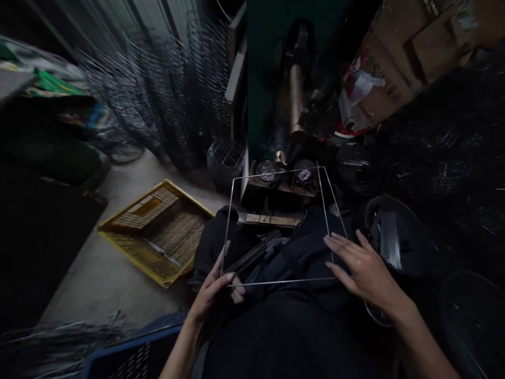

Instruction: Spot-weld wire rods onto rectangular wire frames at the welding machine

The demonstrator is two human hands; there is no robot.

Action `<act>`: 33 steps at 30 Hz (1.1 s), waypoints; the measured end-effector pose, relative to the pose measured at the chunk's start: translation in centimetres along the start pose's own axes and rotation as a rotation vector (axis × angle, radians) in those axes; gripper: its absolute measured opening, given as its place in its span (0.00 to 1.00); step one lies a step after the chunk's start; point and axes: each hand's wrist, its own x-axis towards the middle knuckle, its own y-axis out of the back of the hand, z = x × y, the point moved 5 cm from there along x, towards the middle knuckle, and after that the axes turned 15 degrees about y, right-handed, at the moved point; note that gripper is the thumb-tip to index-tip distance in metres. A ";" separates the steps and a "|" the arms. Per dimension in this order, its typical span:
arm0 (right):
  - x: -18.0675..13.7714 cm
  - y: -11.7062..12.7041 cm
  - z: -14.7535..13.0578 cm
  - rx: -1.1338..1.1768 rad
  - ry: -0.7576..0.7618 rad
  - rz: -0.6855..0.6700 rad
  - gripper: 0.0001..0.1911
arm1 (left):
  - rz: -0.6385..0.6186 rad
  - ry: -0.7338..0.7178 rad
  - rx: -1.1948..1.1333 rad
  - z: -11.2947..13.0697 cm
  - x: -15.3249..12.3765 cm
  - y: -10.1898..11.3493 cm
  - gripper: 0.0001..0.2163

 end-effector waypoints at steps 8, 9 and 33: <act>0.3 -2.8 -0.3 0.039 -0.042 0.017 0.27 | -0.053 0.058 0.091 0.6 0.9 -0.9 0.46; 0.8 -3.2 -0.8 0.072 -0.024 0.012 0.26 | -0.053 0.064 0.098 0.6 0.9 -1.1 0.46; 1.3 -6.5 -4.2 0.498 0.122 0.138 0.40 | 0.083 0.030 0.028 0.4 -2.4 -3.9 0.45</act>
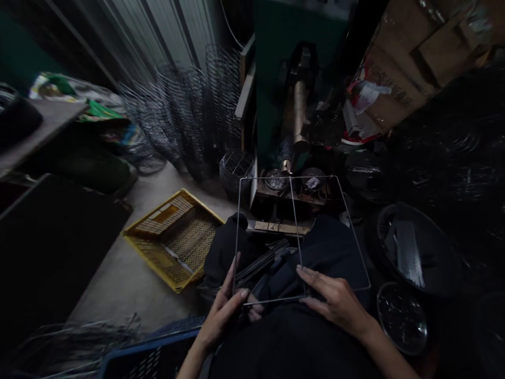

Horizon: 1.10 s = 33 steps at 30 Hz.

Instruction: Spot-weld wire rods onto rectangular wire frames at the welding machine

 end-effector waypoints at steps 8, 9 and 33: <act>0.4 0.4 0.3 0.002 0.001 -0.002 0.37 | -0.005 -0.040 -0.020 0.4 0.4 -0.4 0.45; 0.5 0.4 0.4 0.005 0.006 0.002 0.37 | -0.006 -0.040 -0.020 0.4 0.4 -0.4 0.45; 3.1 0.6 4.5 -0.148 0.012 0.096 0.33 | -0.134 -0.135 0.015 4.4 5.0 0.0 0.48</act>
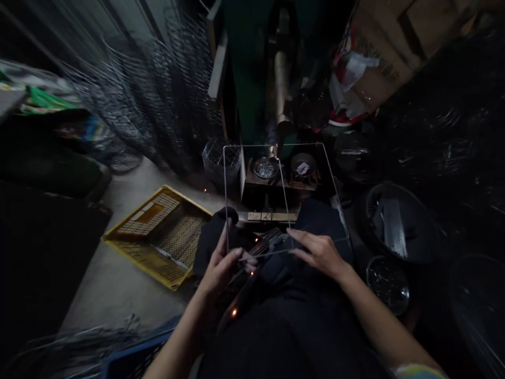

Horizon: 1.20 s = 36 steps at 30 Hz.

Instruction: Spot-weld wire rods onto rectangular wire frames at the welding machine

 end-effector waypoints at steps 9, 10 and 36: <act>12.6 5.3 11.9 -0.258 -0.069 0.085 0.34 | -0.102 -0.194 0.071 12.8 13.2 1.6 0.49; 13.4 5.9 12.7 -0.264 -0.071 0.079 0.33 | -0.107 -0.205 0.065 13.7 14.0 1.7 0.50; 17.8 8.0 16.5 -0.276 -0.061 0.116 0.20 | -0.018 -0.280 -0.059 16.4 15.6 2.0 0.49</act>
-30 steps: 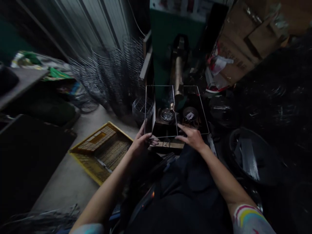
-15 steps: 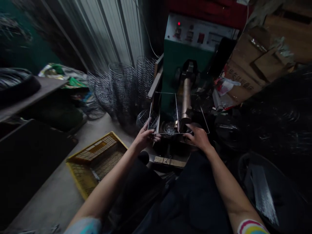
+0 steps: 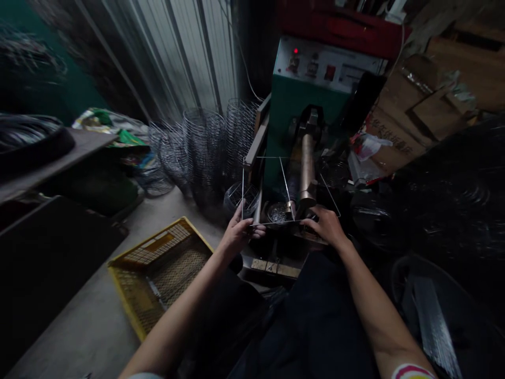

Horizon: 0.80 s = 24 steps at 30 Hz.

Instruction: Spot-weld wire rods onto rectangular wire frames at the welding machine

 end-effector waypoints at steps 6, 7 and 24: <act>0.6 0.4 0.4 0.008 0.028 0.007 0.18 | -0.011 -0.018 -0.030 -0.6 0.4 -0.4 0.49; 0.6 0.4 0.5 0.010 0.027 0.004 0.18 | -0.011 -0.015 -0.030 -0.6 0.5 -0.3 0.49; -1.8 2.0 7.2 0.020 -0.238 0.374 0.26 | 0.015 -0.024 0.007 -0.4 1.1 -0.3 0.50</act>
